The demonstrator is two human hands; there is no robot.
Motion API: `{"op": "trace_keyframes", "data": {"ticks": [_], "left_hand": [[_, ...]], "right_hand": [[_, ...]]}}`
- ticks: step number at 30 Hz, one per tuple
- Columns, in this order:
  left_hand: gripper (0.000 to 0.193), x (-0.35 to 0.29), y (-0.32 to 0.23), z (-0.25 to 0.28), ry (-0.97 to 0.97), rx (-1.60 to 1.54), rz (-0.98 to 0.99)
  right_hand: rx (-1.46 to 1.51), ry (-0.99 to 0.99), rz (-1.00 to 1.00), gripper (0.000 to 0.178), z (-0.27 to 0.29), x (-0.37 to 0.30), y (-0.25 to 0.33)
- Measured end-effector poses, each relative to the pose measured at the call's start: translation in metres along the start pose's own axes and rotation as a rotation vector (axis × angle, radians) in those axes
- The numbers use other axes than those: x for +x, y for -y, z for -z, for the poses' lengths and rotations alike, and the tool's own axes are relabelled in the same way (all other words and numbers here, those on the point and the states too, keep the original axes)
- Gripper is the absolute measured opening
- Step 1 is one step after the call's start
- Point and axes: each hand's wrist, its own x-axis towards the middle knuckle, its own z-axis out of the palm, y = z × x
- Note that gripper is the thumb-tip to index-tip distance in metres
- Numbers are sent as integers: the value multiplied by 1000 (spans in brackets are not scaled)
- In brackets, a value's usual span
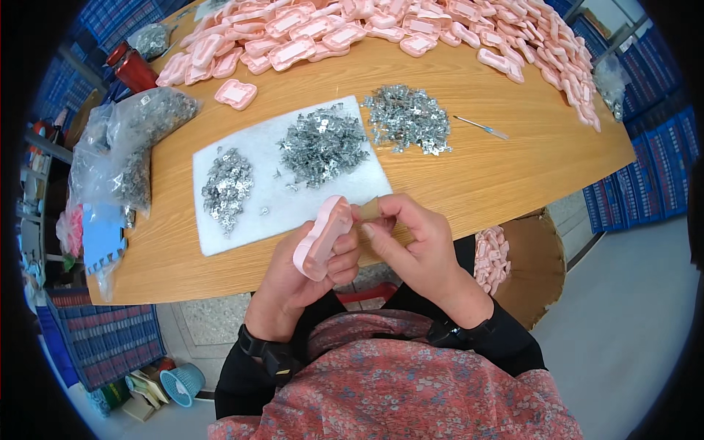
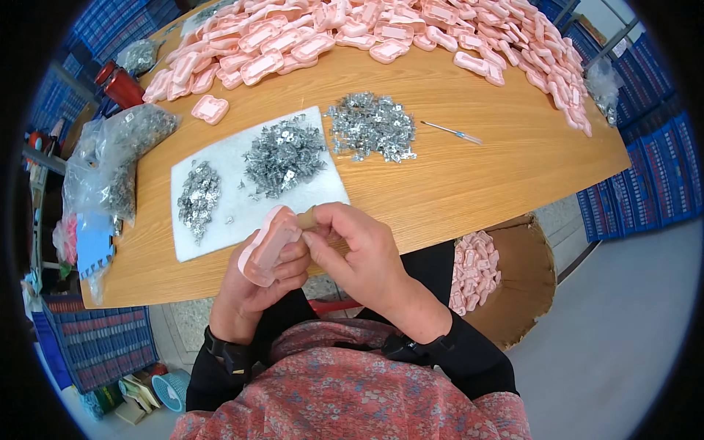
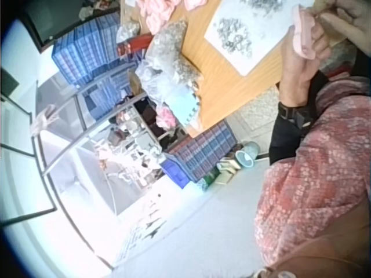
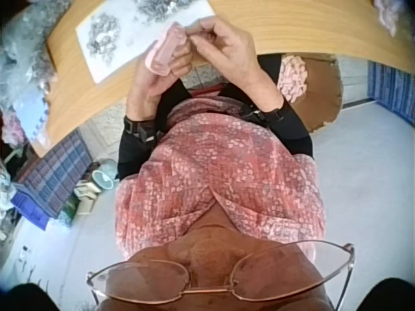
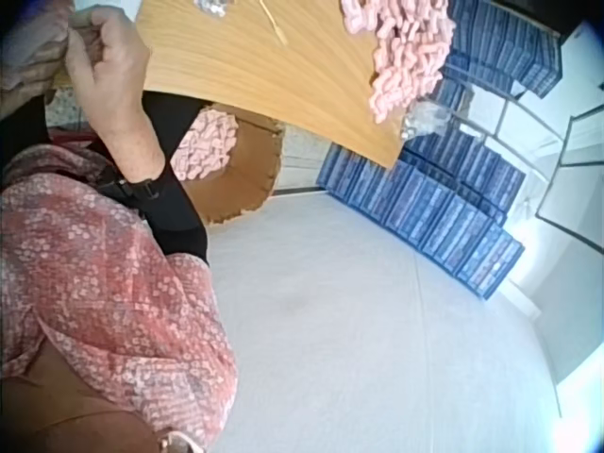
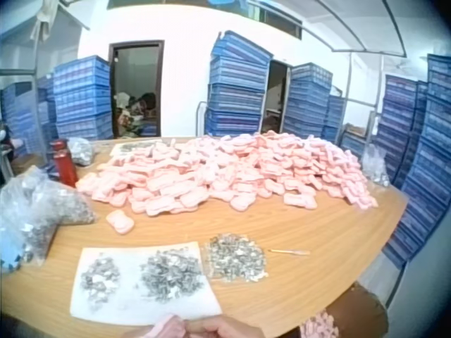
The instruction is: The person assembles small pink plastic cases by inserting metal pins into them. They pick up a pink plastic case, insert a metal pin into a slot, and then place the assembled unit on the table. The process is repeated continuously with multiple units.
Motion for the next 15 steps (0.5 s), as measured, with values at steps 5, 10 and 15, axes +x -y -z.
{"op": "trace_keyframes", "data": {"ticks": [5,10,15], "left_hand": [[37,0,4,-13,-211,208,-53],[34,0,5,-13,-105,99,-7],[30,3,4,-16,-110,98,-22]], "right_hand": [[-195,54,242,14,-8,-6,7],[-72,-18,206,18,-6,-9,10],[-146,22,232,19,-4,-9,5]]}}
